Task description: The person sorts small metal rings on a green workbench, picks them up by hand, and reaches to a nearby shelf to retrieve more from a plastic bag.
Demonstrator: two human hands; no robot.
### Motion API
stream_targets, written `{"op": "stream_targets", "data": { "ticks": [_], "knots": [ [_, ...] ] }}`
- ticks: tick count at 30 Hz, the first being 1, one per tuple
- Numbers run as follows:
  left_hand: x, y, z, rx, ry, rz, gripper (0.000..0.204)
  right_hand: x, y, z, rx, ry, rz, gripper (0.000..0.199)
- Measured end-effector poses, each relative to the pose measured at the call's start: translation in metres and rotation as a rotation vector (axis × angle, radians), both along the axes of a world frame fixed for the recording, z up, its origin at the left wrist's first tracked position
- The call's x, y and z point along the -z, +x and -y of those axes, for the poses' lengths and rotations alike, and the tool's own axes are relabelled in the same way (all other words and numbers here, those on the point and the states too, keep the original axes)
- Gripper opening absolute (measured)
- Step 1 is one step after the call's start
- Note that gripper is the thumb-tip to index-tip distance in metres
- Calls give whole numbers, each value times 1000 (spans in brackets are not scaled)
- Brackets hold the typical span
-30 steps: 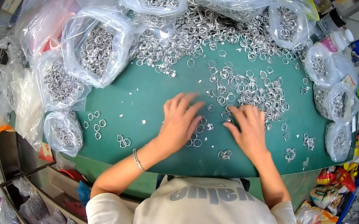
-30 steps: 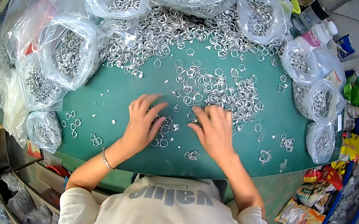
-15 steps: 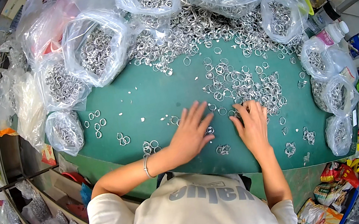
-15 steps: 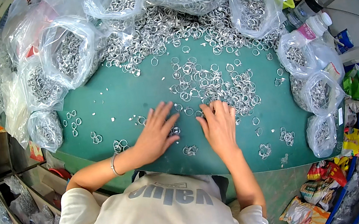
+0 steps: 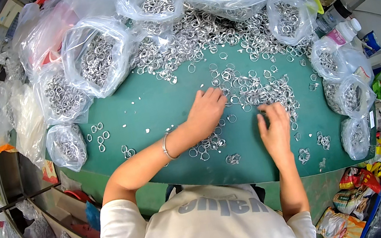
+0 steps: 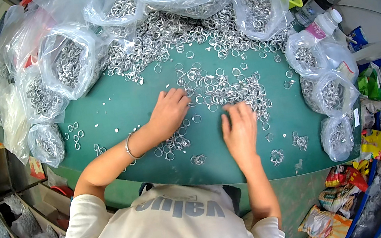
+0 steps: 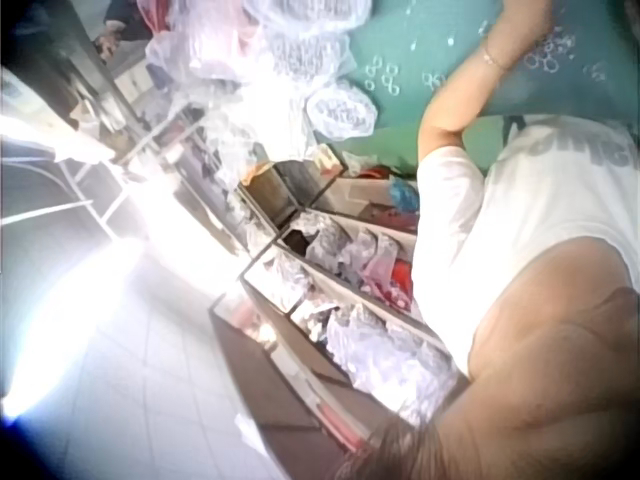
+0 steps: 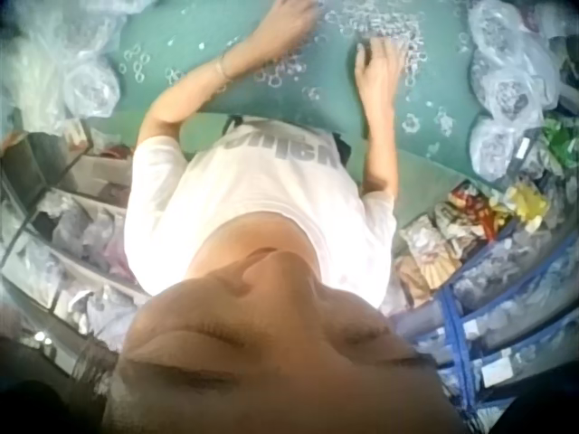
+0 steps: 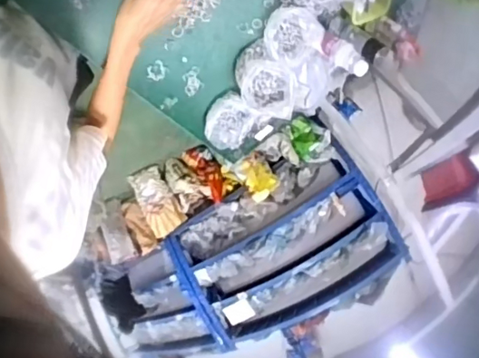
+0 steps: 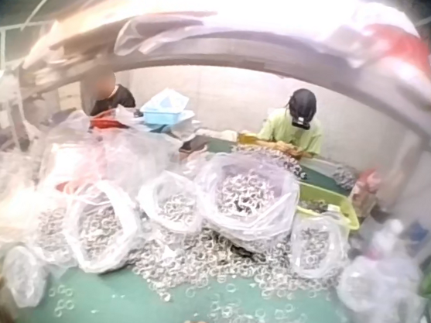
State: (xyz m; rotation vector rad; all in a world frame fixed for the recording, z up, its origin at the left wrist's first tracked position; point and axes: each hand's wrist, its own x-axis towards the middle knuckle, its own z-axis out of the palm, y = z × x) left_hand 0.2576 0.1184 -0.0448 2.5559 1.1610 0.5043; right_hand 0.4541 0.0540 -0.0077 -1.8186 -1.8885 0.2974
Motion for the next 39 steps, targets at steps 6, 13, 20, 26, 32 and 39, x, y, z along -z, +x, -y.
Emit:
{"op": "stream_targets", "data": {
  "ticks": [6,13,20,26,32,39],
  "knots": [
    [-10,-16,10,-117,-454,365,18,-3,-5,3,-143,-303,-371,19],
    [-27,-5,21,-44,-358,539,18,12,-27,3,-60,-392,-835,16],
    [-27,-7,21,45,-486,591,20,15,-28,6,-120,-372,-808,16],
    [-29,-6,23,-108,-890,693,17,7,-32,11,-5,-357,-782,20],
    [-25,7,29,-165,-937,779,12,14,-33,5,92,-274,-853,21],
    [-18,-12,-2,-326,-1068,851,16,-3,15,-8,-74,-313,-359,17]
  ]
}}
